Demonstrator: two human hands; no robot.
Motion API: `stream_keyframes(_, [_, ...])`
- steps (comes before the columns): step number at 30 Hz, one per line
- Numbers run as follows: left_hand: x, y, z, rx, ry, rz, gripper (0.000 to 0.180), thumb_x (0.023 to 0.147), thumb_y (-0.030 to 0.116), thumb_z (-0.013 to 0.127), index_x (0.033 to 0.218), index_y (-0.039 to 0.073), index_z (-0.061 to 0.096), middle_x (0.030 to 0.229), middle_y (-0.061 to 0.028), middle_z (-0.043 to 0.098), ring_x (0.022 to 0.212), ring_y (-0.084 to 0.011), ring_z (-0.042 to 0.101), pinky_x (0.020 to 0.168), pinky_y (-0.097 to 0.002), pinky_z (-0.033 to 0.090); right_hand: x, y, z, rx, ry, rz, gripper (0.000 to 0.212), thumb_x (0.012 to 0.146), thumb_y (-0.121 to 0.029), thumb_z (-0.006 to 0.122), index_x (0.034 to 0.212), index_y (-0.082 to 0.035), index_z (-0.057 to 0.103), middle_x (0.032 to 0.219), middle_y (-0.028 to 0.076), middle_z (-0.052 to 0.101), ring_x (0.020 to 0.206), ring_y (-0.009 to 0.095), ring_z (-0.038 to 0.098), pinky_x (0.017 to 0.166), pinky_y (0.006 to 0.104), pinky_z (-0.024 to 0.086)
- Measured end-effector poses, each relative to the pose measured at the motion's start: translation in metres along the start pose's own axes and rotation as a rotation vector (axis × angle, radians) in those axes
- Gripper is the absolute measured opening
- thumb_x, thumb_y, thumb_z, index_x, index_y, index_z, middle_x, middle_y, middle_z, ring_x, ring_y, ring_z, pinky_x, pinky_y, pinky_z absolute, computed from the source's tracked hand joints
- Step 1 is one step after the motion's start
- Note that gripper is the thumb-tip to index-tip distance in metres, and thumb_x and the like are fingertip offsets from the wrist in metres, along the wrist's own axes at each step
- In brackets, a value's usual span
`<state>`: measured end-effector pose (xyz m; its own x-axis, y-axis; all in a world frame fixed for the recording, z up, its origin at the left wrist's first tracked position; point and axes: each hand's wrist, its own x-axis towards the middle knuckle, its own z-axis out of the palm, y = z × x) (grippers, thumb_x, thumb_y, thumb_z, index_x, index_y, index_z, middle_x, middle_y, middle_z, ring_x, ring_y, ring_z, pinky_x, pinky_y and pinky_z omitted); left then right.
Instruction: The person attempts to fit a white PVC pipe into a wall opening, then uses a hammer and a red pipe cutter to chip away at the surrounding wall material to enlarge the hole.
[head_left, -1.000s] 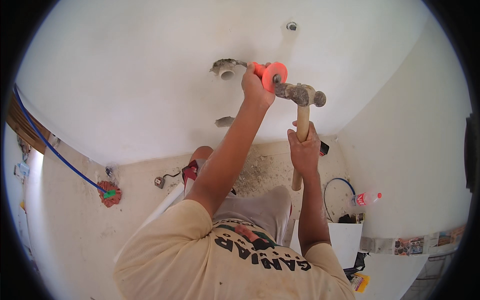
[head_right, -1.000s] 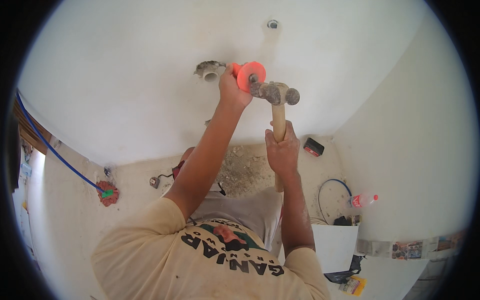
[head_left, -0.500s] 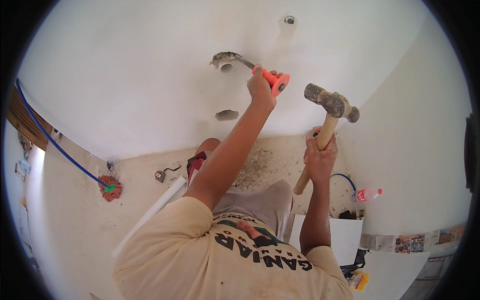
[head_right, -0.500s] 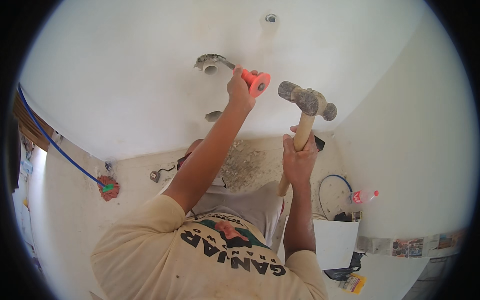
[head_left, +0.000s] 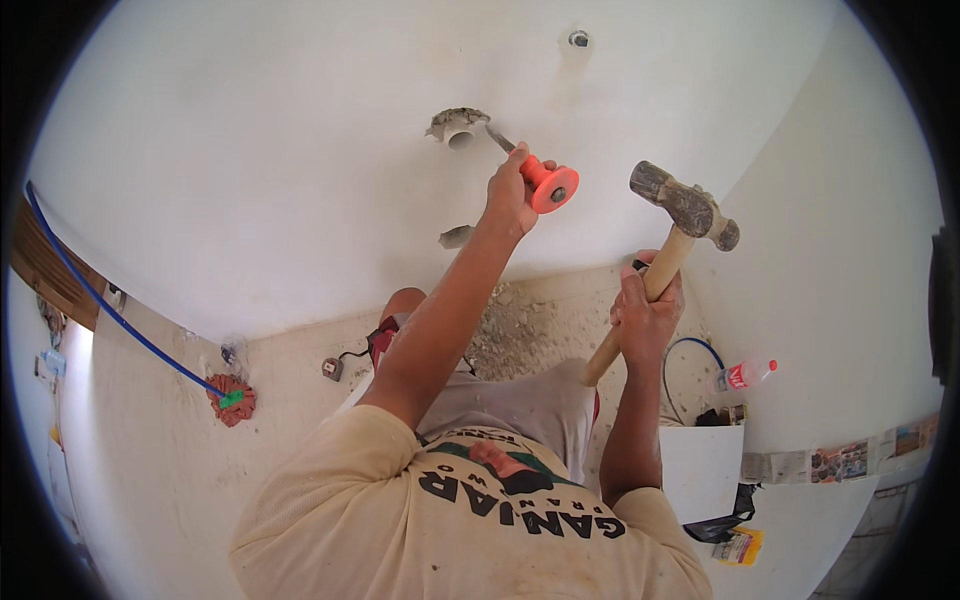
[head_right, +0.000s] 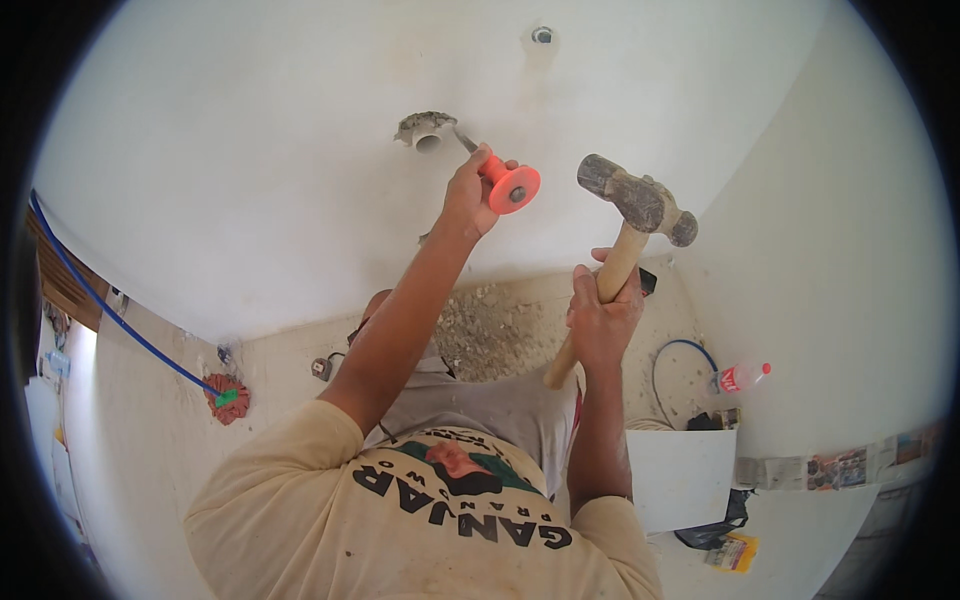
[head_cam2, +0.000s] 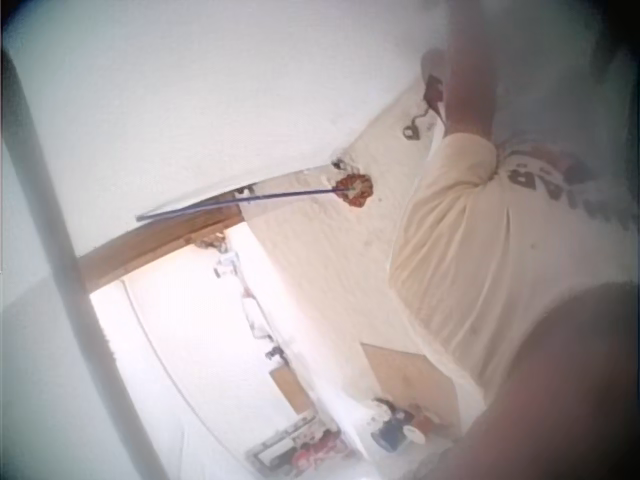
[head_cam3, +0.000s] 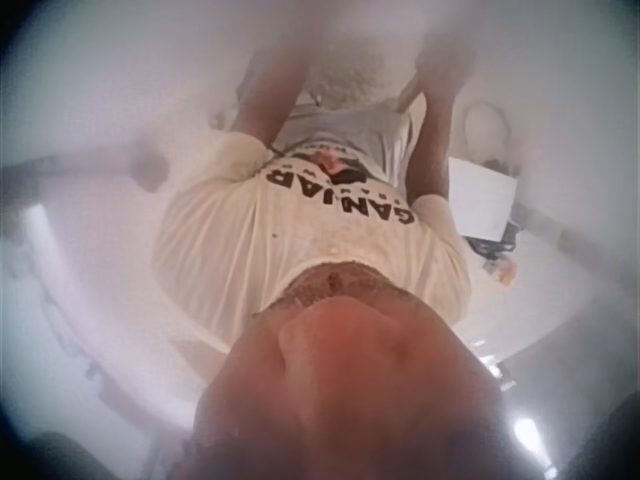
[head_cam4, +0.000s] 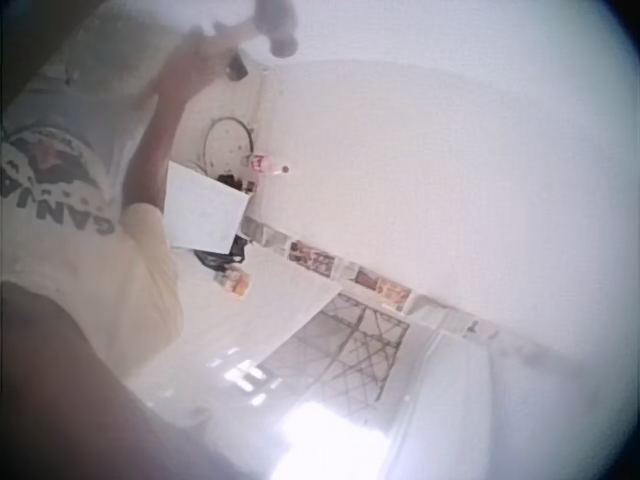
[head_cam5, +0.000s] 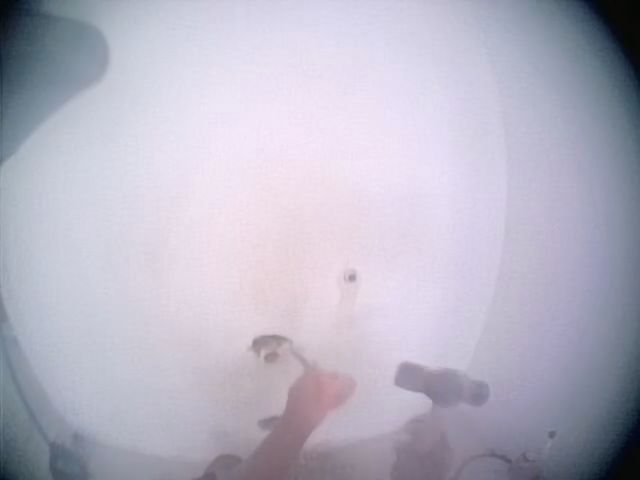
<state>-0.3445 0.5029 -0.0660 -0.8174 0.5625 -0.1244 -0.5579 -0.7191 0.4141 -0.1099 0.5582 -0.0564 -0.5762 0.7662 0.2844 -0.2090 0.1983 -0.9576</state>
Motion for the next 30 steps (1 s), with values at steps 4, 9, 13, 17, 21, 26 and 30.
stream_keyframes(4, [-0.008,0.004,0.0,-0.02,-0.026,-0.025,0.016,0.1,0.022,0.058,0.102,0.007,0.052,0.094,-0.0102,0.054,0.091,-0.0254,0.062,0.086,-0.0446,0.057,-0.018,-0.016,0.012,0.207,0.154,-0.095,0.022,0.091,0.001,0.057,0.111,-0.003,0.051,0.068,0.001,0.049,0.048,0.007,0.047,0.042,0.0252,0.041])
stream_keyframes(9, [0.0,0.005,0.002,-0.107,-0.032,-0.019,0.022,0.101,0.027,0.057,0.102,0.006,0.049,0.093,-0.009,0.053,0.087,-0.026,0.062,0.083,-0.0438,0.057,-0.024,-0.006,0.04,0.589,0.287,-0.363,0.017,0.093,0.002,0.055,0.106,-0.005,0.047,0.067,0.003,0.05,0.047,0.009,0.046,0.043,0.0261,0.043])
stream_keyframes(13, [0.013,-0.003,0.004,-0.135,-0.119,0.007,0.025,0.102,0.03,0.055,0.101,0.006,0.047,0.091,-0.0088,0.053,0.085,-0.0256,0.063,0.08,-0.0436,0.058,-0.008,0.087,0.071,0.054,0.18,-0.449,0.013,0.092,0.0,0.054,0.102,-0.006,0.05,0.064,0.002,0.049,0.046,0.01,0.047,0.042,0.0261,0.041])
stream_keyframes(17, [0.001,0.006,0.0,-0.084,-0.056,0.001,0.025,0.102,0.03,0.055,0.098,0.006,0.047,0.09,-0.0098,0.055,0.085,-0.0255,0.062,0.081,-0.044,0.058,0.0,0.077,0.051,-0.283,-0.023,-0.299,0.016,0.092,-0.001,0.057,0.106,-0.005,0.051,0.063,0.001,0.05,0.044,0.009,0.047,0.042,0.026,0.04])
stream_keyframes(21, [0.008,0.011,0.004,-0.161,-0.038,0.026,0.025,0.101,0.029,0.057,0.098,0.006,0.047,0.093,-0.0107,0.056,0.085,-0.0258,0.062,0.082,-0.0437,0.058,-0.012,0.014,0.035,0.246,0.129,-0.1,0.012,0.09,-0.004,0.063,0.099,-0.004,0.054,0.073,0.003,0.056,0.062,0.011,0.054,0.06,0.0315,0.047])
stream_keyframes(26, [0.01,0.002,0.02,-0.196,0.009,0.009,0.025,0.101,0.029,0.056,0.099,0.006,0.048,0.096,-0.0107,0.056,0.085,-0.0256,0.062,0.082,-0.0436,0.058,-0.002,0.039,0.063,0.378,0.177,-0.511,0.009,0.092,-0.004,0.059,0.099,-0.005,0.055,0.069,0.003,0.055,0.056,0.01,0.051,0.055,0.0286,0.045])
stream_keyframes(30, [0.003,0.008,0.022,-0.149,0.044,-0.016,0.024,0.101,0.029,0.055,0.099,0.006,0.048,0.094,-0.0097,0.055,0.086,-0.0254,0.063,0.082,-0.0434,0.058,-0.002,0.084,0.056,-0.371,-0.022,-0.244,0.013,0.094,-0.004,0.056,0.106,-0.006,0.052,0.064,0.001,0.049,0.049,0.009,0.047,0.047,0.0272,0.042])
